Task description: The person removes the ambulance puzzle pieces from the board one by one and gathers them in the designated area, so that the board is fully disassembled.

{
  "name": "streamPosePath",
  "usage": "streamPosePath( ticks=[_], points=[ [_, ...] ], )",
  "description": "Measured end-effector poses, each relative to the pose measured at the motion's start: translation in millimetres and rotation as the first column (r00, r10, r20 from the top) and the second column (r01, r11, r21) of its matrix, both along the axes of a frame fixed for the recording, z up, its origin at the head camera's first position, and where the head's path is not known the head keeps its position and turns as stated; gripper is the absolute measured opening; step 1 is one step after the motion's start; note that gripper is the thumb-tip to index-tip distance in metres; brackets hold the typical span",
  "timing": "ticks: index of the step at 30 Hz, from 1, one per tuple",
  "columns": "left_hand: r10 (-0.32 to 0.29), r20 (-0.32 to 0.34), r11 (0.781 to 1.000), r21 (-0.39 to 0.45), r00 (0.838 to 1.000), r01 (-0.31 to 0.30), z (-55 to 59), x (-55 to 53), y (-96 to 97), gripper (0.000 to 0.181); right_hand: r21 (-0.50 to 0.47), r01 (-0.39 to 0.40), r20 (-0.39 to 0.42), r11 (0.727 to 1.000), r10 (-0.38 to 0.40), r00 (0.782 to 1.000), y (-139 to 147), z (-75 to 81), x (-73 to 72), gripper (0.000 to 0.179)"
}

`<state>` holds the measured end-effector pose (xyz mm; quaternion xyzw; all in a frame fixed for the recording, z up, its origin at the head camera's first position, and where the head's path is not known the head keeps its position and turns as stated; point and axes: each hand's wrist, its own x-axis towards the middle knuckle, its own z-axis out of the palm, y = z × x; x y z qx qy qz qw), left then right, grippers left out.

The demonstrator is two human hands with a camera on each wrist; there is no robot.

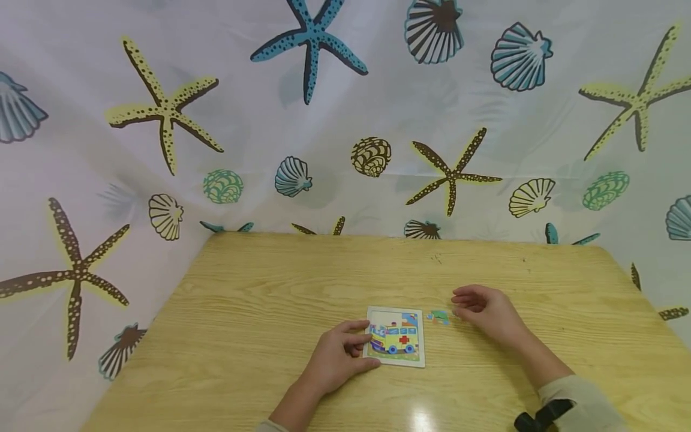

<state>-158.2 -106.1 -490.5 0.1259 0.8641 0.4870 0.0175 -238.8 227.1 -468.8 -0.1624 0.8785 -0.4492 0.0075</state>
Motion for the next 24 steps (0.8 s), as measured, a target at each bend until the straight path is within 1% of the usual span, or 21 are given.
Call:
streamPosePath(
  ticks=[3,6,12,18,22,24],
  points=[
    [0.002,-0.004,1.0,-0.001,1.0,-0.002,0.5,-0.3,0.0,0.05,-0.051,-0.05,0.04,0.997,0.052,0.998,-6.9,2.7,-1.7,0.036],
    [0.002,-0.009,1.0,-0.006,1.0,-0.002,0.6,-0.4,-0.1,0.05,-0.063,-0.09,0.069,0.994,0.094,0.993,-14.8,6.2,-2.8,0.036],
    [0.002,-0.007,1.0,-0.004,1.0,-0.002,0.1,-0.4,-0.2,0.049,-0.049,-0.169,0.061,0.984,0.172,0.983,-32.4,10.7,-5.6,0.035],
    [0.001,-0.005,1.0,-0.002,1.0,-0.001,0.1,-1.4,-0.2,0.049,-0.079,-0.256,0.087,0.963,0.262,0.961,-53.5,12.4,-7.5,0.035],
    [-0.004,-0.015,1.0,-0.003,1.0,0.004,-0.6,-1.1,-1.0,0.049,-0.053,-0.326,0.078,0.944,0.329,0.941,-69.0,9.9,-7.9,0.032],
    [-0.008,-0.016,1.0,-0.007,1.0,0.008,-1.1,-0.9,-1.3,0.049,-0.035,-0.367,0.074,0.93,0.368,0.927,-75.6,8.9,-7.6,0.03]
  ],
)
